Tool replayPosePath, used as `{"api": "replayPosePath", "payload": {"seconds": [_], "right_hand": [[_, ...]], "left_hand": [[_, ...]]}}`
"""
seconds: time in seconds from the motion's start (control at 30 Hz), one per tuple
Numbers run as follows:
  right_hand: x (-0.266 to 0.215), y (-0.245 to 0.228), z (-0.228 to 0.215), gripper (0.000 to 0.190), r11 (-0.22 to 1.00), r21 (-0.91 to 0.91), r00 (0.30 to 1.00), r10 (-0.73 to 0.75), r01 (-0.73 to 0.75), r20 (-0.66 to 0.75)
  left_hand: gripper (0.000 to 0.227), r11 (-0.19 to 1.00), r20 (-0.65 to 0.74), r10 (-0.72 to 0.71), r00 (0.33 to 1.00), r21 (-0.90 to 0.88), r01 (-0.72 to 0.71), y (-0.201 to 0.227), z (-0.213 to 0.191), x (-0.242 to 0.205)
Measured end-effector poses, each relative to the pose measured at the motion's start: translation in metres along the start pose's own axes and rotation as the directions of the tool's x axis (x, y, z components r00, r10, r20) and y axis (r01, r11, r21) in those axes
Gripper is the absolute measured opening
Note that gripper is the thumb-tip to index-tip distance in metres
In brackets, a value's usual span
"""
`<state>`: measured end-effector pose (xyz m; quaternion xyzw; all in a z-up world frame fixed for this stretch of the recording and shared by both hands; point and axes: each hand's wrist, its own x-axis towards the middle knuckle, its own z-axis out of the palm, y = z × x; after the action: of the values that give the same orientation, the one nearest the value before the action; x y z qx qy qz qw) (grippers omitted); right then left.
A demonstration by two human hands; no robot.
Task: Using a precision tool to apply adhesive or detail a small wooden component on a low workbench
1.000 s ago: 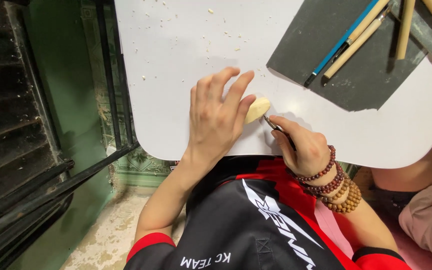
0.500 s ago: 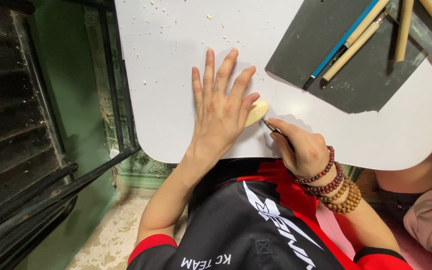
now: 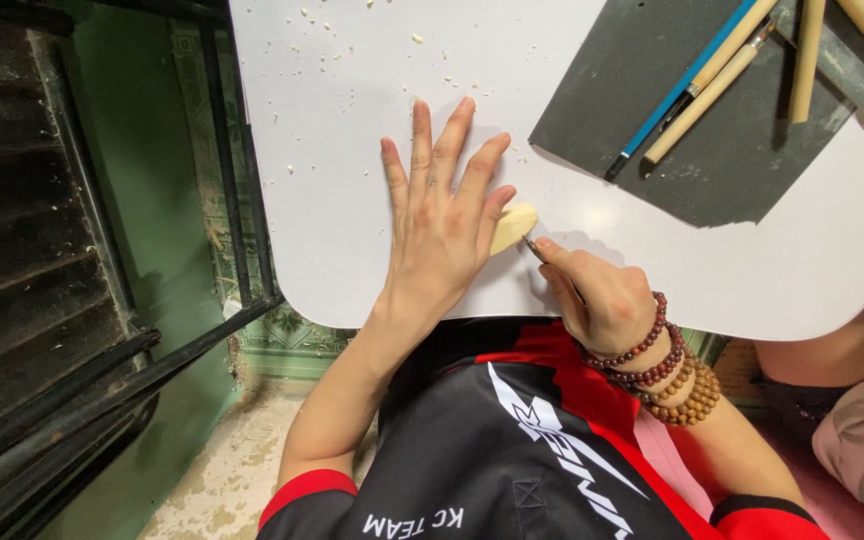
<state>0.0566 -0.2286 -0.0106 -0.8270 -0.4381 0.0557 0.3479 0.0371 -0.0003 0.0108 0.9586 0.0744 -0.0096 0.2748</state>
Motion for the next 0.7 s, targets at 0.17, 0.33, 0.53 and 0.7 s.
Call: {"api": "replayPosePath", "payload": {"seconds": [0.17, 0.33, 0.53, 0.7], "right_hand": [[0.0017, 0.0009, -0.0013, 0.033, 1.0, 0.003, 1.0, -0.009, 0.009, 0.015], [0.0046, 0.0048, -0.0038, 0.033, 0.998, 0.051, 0.999, -0.027, 0.026, 0.023], [-0.0018, 0.0075, -0.0065, 0.031, 0.996, 0.088, 0.999, 0.002, -0.007, 0.05], [-0.0014, 0.0045, -0.0041, 0.026, 0.996, 0.059, 0.998, 0.068, -0.068, 0.006]], "left_hand": [[0.037, 1.0, -0.009, -0.004, 1.0, -0.019, 0.004, 0.0012, 0.0007, -0.0001], [0.036, 0.999, -0.021, -0.019, 1.0, -0.034, 0.018, 0.0007, 0.0021, 0.0004], [0.034, 0.998, -0.035, -0.015, 0.999, -0.062, 0.013, -0.0002, 0.0028, -0.0003], [0.035, 0.996, -0.021, -0.02, 1.0, -0.092, 0.018, -0.0009, 0.0023, -0.0012]]}}
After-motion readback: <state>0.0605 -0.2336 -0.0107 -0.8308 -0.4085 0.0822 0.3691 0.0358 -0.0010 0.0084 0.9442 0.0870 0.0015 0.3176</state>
